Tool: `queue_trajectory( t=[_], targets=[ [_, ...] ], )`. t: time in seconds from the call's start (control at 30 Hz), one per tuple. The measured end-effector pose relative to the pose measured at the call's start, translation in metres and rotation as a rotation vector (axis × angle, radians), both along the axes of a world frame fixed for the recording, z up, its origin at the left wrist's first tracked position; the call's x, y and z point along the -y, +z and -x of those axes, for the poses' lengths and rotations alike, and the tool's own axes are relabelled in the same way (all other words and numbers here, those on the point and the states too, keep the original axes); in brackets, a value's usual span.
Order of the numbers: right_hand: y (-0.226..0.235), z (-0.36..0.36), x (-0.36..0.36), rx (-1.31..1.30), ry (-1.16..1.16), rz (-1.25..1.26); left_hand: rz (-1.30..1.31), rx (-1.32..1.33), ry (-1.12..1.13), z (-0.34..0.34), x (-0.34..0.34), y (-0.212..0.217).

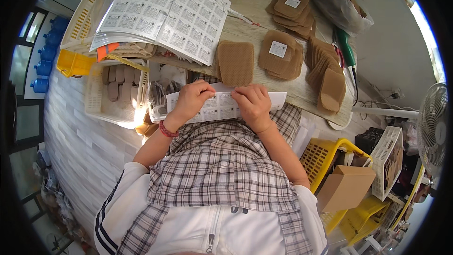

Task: The person repeatedly peels small labels from a sheet and affixes them to brown paper packages on a table. They handle the packages one at a time, placing labeled items into a pile and occasionally retrieving more packages from a nearby basket.

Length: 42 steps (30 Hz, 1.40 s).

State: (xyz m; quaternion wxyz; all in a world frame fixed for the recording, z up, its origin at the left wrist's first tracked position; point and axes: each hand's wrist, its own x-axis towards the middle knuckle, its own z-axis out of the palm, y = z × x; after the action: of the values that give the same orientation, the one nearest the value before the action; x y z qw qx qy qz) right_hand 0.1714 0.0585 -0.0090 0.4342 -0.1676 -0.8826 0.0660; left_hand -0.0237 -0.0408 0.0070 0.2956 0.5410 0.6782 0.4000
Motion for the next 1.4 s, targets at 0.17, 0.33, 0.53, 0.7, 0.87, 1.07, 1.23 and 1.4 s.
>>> queue_trajectory(
  t=[0.17,0.33,0.53,0.7,0.87,1.07,1.23,1.4],
  targets=[
    [-0.004,-0.002,0.008,-0.045,0.009,0.145,0.027,0.029,-0.013,0.001,-0.007,-0.002],
    [0.018,-0.011,0.022,-0.101,0.109,0.448,0.060,-0.055,-0.025,0.008,-0.016,0.006],
    [0.023,0.002,-0.050,-0.317,0.045,1.134,-0.302,-0.341,-0.163,-0.003,-0.025,0.011],
    [0.012,0.030,-0.091,-0.036,-0.036,1.124,-0.336,-0.427,-0.207,-0.009,-0.035,0.005],
    [0.004,0.038,-0.102,0.112,-0.109,0.990,-0.331,-0.421,-0.196,-0.008,-0.038,-0.002],
    [0.004,0.040,-0.102,0.152,-0.145,0.958,-0.315,-0.411,-0.199,-0.009,-0.038,-0.003],
    [0.005,0.043,-0.097,0.137,-0.163,0.878,-0.312,-0.419,-0.204,-0.008,-0.040,-0.003],
    [0.008,0.045,-0.092,0.123,-0.176,0.837,-0.262,-0.335,-0.155,-0.010,-0.040,0.007]
  ],
)
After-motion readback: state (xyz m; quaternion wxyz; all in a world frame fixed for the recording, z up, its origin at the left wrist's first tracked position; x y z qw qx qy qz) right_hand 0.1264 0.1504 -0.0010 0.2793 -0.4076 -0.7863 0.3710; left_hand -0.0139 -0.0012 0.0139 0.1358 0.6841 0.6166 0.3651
